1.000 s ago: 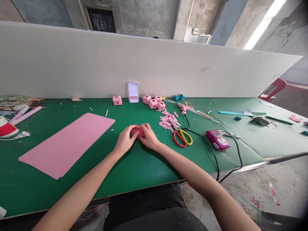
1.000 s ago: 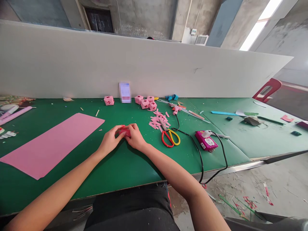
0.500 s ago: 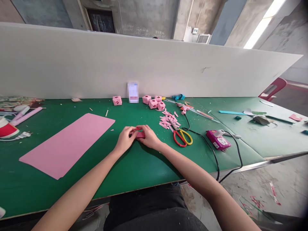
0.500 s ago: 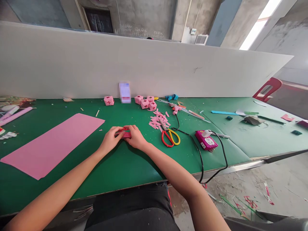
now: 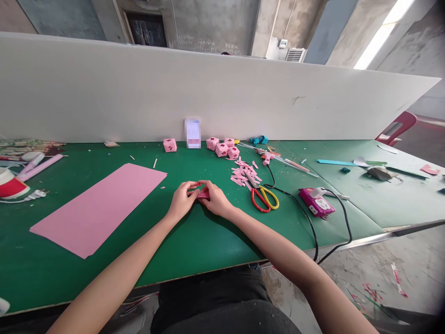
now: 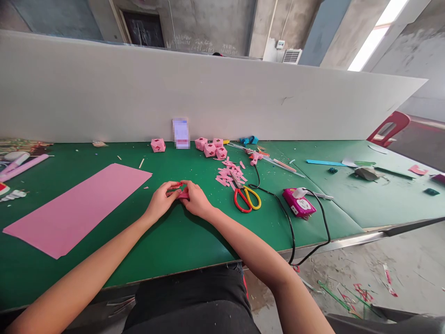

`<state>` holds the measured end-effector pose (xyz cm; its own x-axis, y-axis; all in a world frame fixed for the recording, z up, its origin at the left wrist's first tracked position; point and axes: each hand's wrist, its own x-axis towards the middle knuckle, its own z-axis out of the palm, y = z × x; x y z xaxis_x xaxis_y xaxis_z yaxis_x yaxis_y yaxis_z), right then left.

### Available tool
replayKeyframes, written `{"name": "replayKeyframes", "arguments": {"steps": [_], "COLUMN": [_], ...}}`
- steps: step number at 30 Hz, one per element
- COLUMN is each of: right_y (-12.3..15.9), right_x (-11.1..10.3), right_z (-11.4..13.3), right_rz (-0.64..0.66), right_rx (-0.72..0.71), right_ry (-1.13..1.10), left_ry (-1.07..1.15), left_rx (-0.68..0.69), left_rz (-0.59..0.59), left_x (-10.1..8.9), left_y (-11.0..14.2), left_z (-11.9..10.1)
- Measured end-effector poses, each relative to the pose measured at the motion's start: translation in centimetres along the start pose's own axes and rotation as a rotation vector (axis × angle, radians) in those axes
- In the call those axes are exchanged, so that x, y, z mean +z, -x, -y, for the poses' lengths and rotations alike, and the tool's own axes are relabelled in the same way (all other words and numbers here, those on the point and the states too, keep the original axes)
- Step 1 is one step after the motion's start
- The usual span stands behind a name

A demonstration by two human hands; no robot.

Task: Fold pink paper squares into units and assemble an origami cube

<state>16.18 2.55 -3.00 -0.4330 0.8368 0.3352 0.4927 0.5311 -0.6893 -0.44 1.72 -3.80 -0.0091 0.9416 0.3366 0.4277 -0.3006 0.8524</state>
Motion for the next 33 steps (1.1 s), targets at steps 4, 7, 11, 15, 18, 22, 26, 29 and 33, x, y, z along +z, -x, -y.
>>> {"name": "replayKeyframes", "arguments": {"steps": [4, 7, 11, 15, 18, 22, 26, 29, 33], "right_y": [0.1, 0.1, 0.1, -0.5, -1.0, -1.2, -1.1, -1.1, -1.2], "right_x": [-0.3, -0.5, -1.3, -3.0, -3.9, -4.1, -3.8, -3.6, -3.6], "right_z": [-0.2, -0.3, -0.3, -0.6, -1.0, -1.1, -0.5, -0.2, -0.7], "right_rz": [0.019, 0.042, 0.124, 0.169, 0.008, 0.036, 0.163, 0.166, 0.087], "right_rx": [0.004, 0.021, 0.050, 0.097, 0.161, 0.254, 0.304, 0.296, 0.238], "right_ry": [-0.040, -0.062, -0.149, -0.339, -0.178, 0.199, 0.269, 0.253, 0.055], "left_ry": [-0.130, -0.231, -0.289, -0.342, -0.345, -0.348, -0.351, -0.333, -0.351], "left_rx": [0.079, 0.190, 0.219, 0.221, 0.225, 0.228, 0.232, 0.256, 0.288], "left_rz": [0.196, 0.274, 0.295, 0.338, 0.358, 0.374, 0.398, 0.398, 0.354], "left_x": [-1.6, -2.6, -3.0, -3.2, -3.4, -3.6, -3.6, -3.6, -3.5], "left_y": [0.2, 0.3, 0.3, 0.3, 0.3, 0.4, 0.5, 0.5, 0.5], "left_z": [-1.1, -1.8, -2.3, -2.4, -2.3, -2.5, -2.7, -2.8, -2.5]}}
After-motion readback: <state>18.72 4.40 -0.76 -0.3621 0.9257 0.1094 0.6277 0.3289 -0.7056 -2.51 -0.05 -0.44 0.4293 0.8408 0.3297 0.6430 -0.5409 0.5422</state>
